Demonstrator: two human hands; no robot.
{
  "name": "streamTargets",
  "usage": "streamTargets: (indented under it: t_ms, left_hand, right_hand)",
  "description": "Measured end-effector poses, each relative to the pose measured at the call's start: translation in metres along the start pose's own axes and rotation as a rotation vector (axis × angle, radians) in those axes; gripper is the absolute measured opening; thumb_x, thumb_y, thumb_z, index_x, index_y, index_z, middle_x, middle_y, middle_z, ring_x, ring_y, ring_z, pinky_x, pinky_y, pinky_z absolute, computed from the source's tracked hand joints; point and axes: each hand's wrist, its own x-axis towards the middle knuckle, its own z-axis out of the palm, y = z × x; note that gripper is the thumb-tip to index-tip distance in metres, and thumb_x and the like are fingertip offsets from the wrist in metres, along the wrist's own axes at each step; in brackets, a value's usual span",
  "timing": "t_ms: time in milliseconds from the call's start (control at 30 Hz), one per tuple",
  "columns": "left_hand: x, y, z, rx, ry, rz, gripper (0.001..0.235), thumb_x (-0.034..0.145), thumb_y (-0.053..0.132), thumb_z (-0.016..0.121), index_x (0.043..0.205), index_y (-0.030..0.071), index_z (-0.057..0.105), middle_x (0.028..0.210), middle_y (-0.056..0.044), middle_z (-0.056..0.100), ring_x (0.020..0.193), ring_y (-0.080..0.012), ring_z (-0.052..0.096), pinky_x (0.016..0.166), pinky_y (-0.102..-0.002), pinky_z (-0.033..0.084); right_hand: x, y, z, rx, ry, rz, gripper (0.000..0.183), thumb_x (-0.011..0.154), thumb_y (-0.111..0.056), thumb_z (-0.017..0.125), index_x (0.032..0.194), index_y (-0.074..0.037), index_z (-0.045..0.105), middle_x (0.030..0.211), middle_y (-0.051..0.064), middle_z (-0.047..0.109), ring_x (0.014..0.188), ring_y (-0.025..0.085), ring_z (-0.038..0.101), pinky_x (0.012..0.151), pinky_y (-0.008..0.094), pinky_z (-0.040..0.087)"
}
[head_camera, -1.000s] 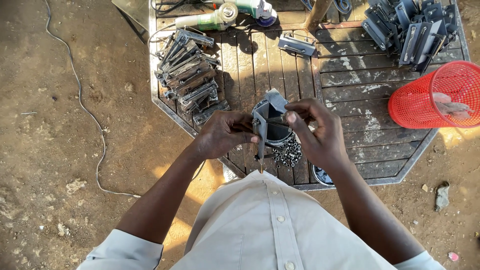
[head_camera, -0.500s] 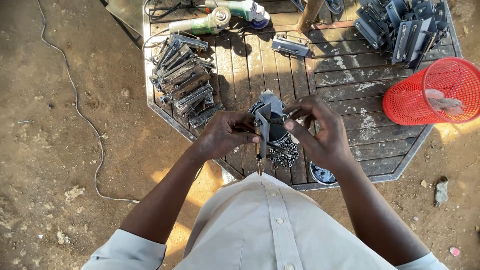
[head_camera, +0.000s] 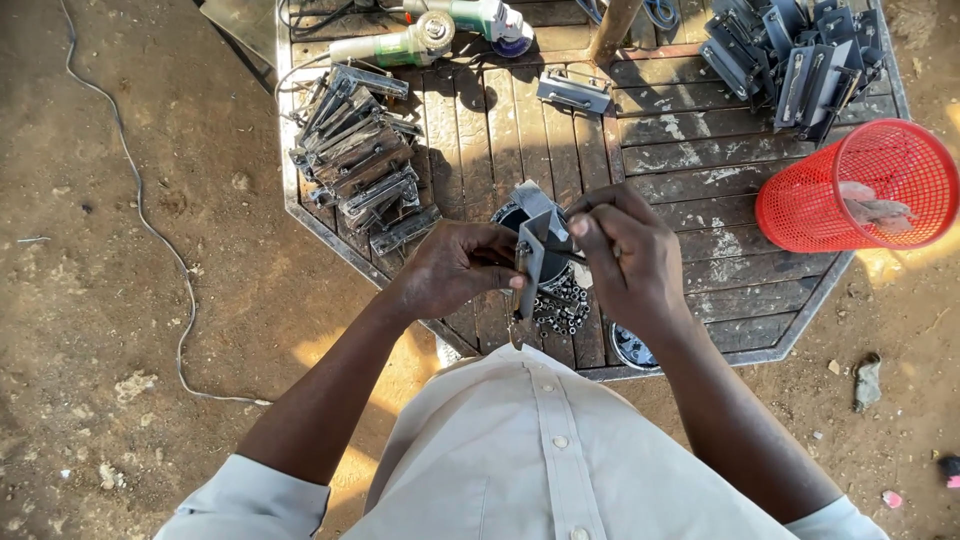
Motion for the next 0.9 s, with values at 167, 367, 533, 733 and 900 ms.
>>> streamTargets:
  t_ms: [167, 367, 533, 733, 900]
  left_hand:
    - [0.001, -0.005, -0.003, -0.044, 0.019, 0.002, 0.03, 0.081, 0.013, 0.091, 0.109, 0.008, 0.078, 0.091, -0.01, 0.08, 0.091, -0.0174, 0.074, 0.084, -0.036, 0.061]
    - [0.0, 0.004, 0.0, -0.032, 0.017, 0.01, 0.033, 0.081, 0.013, 0.091, 0.11, 0.006, 0.078, 0.091, -0.013, 0.08, 0.09, -0.0199, 0.076, 0.084, -0.037, 0.062]
    - [0.003, 0.0, -0.003, -0.067, 0.011, -0.001, 0.033, 0.082, 0.012, 0.09, 0.111, 0.006, 0.077, 0.093, -0.013, 0.079, 0.091, -0.0197, 0.074, 0.084, -0.039, 0.063]
    - [0.004, 0.004, -0.007, -0.037, 0.024, 0.003, 0.032, 0.083, 0.013, 0.09, 0.111, 0.005, 0.077, 0.094, -0.014, 0.08, 0.094, -0.0227, 0.076, 0.085, -0.039, 0.063]
    - [0.005, 0.01, -0.003, -0.039, -0.014, 0.03, 0.029, 0.085, 0.013, 0.088, 0.111, 0.006, 0.077, 0.093, -0.013, 0.08, 0.093, -0.0211, 0.076, 0.085, -0.038, 0.063]
  right_hand:
    - [0.001, 0.001, -0.006, 0.021, 0.028, -0.029, 0.024, 0.105, -0.023, 0.06, 0.099, -0.003, 0.07, 0.097, 0.016, 0.068, 0.077, 0.029, 0.065, 0.059, 0.034, 0.047]
    - [0.001, 0.005, 0.002, -0.125, 0.102, -0.056, 0.036, 0.11, -0.024, 0.051, 0.088, -0.002, 0.071, 0.092, 0.017, 0.07, 0.067, 0.029, 0.063, 0.053, 0.035, 0.045]
    - [0.003, -0.006, -0.006, -0.138, 0.126, -0.17, 0.053, 0.109, -0.039, 0.032, 0.097, -0.005, 0.072, 0.092, 0.015, 0.071, 0.066, 0.028, 0.063, 0.057, 0.036, 0.047]
    - [-0.007, 0.017, -0.003, -0.184, 0.143, -0.134, 0.048, 0.106, -0.031, 0.032, 0.101, -0.006, 0.073, 0.09, 0.015, 0.069, 0.072, 0.03, 0.068, 0.061, 0.037, 0.046]
    - [0.013, -0.012, -0.009, -0.34, -0.003, -0.225, 0.056, 0.11, -0.043, 0.027, 0.091, -0.011, 0.07, 0.093, 0.01, 0.069, 0.077, 0.032, 0.069, 0.068, 0.041, 0.044]
